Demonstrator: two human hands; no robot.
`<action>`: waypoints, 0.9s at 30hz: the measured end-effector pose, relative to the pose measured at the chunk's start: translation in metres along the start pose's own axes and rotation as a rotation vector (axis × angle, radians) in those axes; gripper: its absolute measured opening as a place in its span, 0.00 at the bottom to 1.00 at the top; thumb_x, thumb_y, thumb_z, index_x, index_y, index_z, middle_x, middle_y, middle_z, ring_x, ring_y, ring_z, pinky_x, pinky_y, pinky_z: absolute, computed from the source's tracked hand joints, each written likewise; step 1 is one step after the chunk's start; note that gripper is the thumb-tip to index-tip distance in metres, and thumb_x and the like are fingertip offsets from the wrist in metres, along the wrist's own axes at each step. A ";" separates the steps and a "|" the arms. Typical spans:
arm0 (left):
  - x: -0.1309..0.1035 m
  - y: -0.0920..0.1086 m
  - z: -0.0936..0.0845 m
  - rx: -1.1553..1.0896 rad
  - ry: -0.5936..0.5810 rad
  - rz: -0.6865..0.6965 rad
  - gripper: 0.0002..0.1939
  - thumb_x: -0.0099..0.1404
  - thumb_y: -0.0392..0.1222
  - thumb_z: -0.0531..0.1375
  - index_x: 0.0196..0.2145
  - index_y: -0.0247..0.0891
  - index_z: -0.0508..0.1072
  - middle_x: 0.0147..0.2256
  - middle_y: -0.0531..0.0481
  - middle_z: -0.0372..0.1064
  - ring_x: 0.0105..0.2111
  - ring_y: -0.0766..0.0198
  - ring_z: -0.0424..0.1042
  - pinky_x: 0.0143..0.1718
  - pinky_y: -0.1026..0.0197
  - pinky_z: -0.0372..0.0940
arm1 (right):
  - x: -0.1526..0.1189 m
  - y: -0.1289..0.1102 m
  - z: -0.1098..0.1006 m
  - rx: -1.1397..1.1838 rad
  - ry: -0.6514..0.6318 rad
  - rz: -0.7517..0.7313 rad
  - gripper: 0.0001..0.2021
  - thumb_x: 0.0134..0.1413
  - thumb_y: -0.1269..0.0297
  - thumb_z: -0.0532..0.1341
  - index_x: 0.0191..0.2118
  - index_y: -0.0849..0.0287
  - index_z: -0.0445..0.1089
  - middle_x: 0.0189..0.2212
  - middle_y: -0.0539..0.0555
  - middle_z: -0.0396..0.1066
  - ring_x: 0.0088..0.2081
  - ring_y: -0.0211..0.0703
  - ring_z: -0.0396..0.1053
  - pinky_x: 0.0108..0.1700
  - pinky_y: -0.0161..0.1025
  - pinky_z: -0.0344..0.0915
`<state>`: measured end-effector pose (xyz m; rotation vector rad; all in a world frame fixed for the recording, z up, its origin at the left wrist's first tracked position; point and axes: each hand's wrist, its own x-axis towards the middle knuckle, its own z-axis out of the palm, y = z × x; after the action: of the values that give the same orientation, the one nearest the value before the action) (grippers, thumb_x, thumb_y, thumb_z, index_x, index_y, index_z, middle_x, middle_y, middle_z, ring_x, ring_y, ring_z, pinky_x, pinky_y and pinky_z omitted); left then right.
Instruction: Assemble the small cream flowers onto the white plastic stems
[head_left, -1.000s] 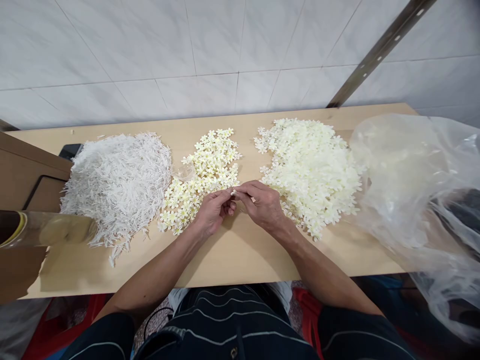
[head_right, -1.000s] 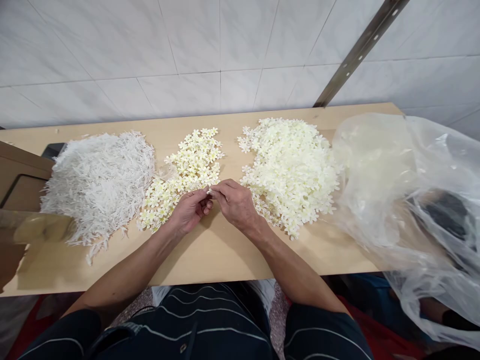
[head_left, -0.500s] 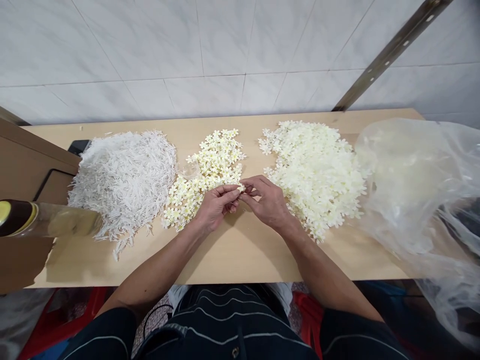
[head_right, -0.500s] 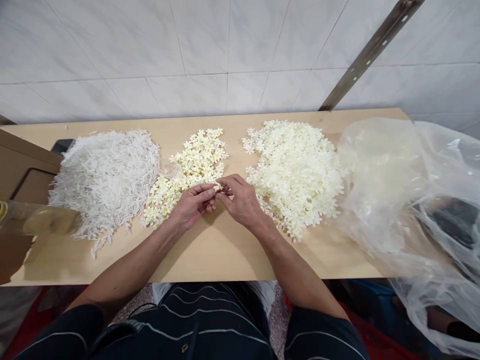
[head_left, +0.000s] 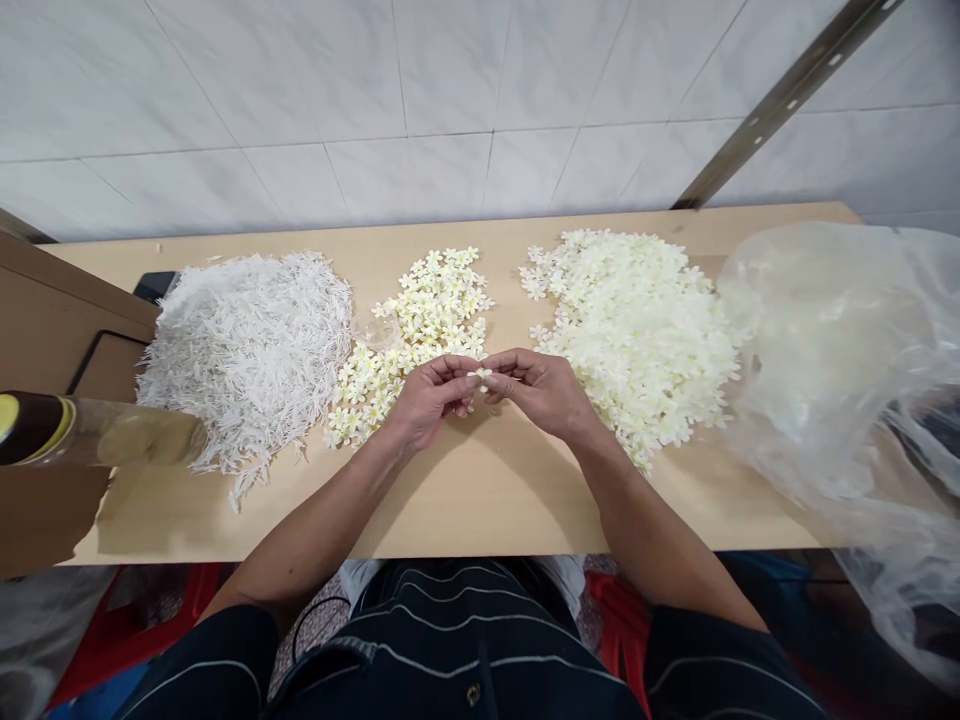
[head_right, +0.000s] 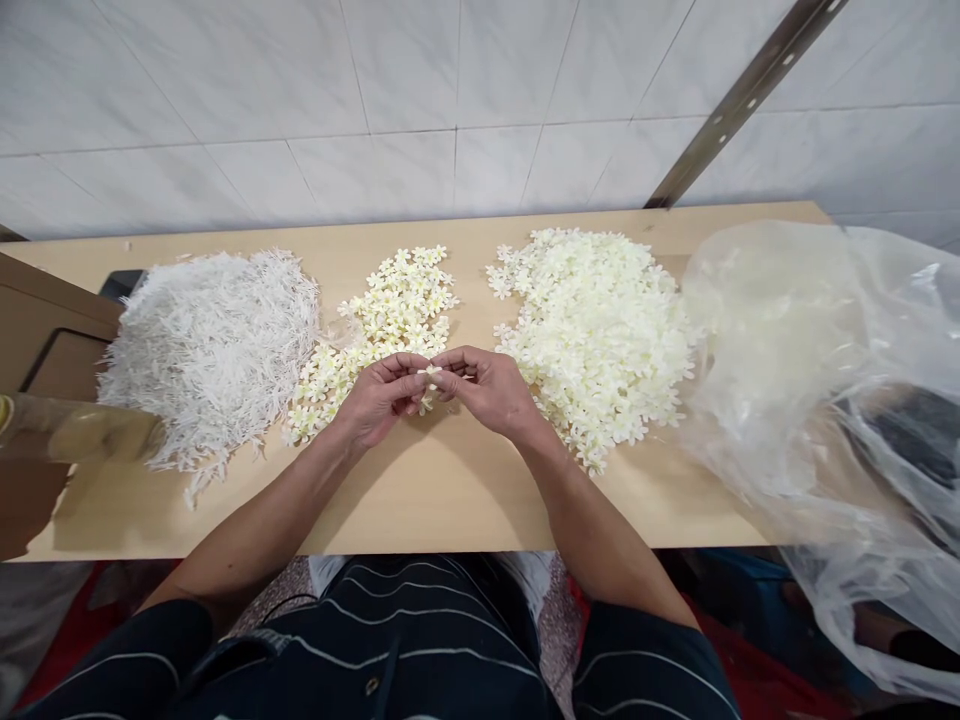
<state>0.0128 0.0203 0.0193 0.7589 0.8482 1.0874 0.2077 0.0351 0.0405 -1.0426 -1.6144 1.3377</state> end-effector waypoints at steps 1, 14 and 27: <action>0.000 0.000 0.000 0.017 -0.004 0.019 0.19 0.52 0.44 0.76 0.39 0.35 0.79 0.27 0.52 0.72 0.22 0.70 0.67 0.23 0.66 0.62 | 0.001 0.000 0.000 0.051 0.007 0.028 0.16 0.55 0.52 0.73 0.42 0.59 0.79 0.32 0.54 0.79 0.30 0.42 0.77 0.37 0.41 0.77; -0.002 -0.003 0.004 -0.025 -0.075 -0.027 0.18 0.60 0.52 0.72 0.34 0.34 0.77 0.27 0.48 0.72 0.26 0.67 0.70 0.28 0.64 0.64 | 0.006 0.009 -0.003 0.292 0.002 0.131 0.17 0.48 0.53 0.77 0.34 0.60 0.76 0.24 0.50 0.73 0.26 0.37 0.70 0.30 0.35 0.71; -0.003 -0.015 0.011 -0.055 -0.096 -0.054 0.21 0.59 0.55 0.72 0.32 0.33 0.74 0.26 0.48 0.70 0.22 0.69 0.67 0.21 0.65 0.59 | 0.006 0.011 -0.006 0.277 -0.140 0.127 0.22 0.50 0.49 0.75 0.45 0.60 0.78 0.27 0.52 0.77 0.26 0.39 0.74 0.31 0.38 0.74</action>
<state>0.0279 0.0123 0.0125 0.7327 0.7504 1.0147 0.2121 0.0444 0.0310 -0.9118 -1.4285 1.6980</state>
